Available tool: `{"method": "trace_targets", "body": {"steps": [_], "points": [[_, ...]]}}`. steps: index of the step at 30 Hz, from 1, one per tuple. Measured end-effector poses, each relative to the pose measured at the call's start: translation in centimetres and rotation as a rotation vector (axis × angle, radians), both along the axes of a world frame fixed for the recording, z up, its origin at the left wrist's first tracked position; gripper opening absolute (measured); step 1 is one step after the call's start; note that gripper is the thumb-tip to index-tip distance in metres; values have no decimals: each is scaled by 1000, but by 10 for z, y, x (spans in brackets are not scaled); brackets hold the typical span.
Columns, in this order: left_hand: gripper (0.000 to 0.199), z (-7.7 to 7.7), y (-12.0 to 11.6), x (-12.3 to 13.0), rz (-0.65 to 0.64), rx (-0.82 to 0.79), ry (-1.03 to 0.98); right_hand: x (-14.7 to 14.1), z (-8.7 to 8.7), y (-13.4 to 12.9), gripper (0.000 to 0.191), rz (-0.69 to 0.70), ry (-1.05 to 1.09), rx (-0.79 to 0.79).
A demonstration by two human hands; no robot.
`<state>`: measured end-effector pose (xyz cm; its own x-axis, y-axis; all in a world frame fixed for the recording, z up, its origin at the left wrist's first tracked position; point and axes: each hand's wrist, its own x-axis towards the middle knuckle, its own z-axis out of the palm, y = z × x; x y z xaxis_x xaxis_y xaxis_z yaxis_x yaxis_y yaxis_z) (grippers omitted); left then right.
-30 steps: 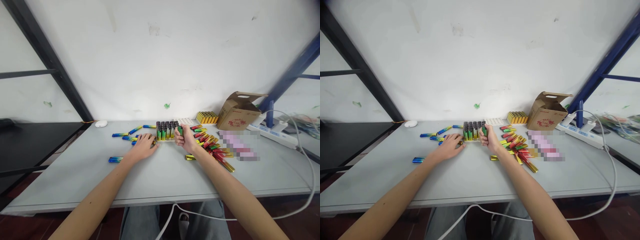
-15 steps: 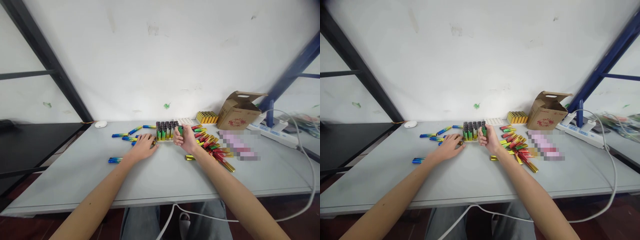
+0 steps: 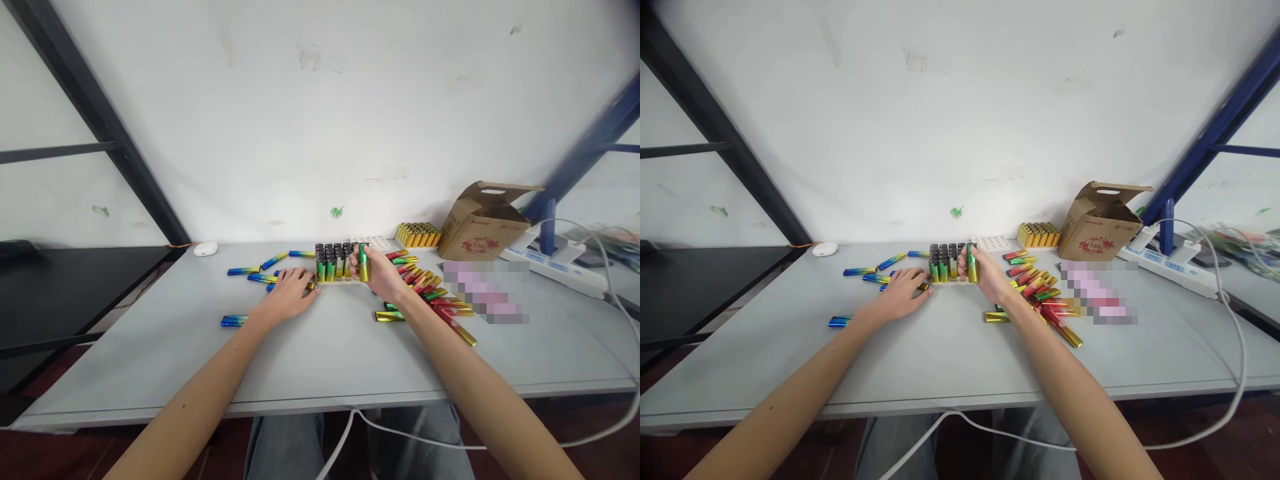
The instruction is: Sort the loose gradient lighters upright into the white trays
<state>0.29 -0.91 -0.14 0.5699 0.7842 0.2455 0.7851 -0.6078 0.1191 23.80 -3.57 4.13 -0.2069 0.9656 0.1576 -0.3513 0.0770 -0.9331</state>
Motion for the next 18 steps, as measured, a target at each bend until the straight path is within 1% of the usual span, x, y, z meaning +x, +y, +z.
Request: {"method": "trace_targets", "body": {"steps": [2,4,7,9,13,16,18], "points": [[34,0,0,0,2,0,6,1,-1,0,31,-55,-69,108],[35,0,0,1,2,4,15,3,-3,0,30,-126,-177,250],[35,0,0,1,3,18,29,5,-4,0,28,-218,-422,440],[35,1,0,1,0,21,34,7,-6,1,27,-265,-577,527],[36,0,0,0,-5,16,34,6,-15,3,24,-334,-789,617],[37,0,0,0,-1,16,38,5,-22,5,30,-341,-855,610],[36,1,-2,0,0,12,32,4,-25,5,31,-370,-864,604]]}}
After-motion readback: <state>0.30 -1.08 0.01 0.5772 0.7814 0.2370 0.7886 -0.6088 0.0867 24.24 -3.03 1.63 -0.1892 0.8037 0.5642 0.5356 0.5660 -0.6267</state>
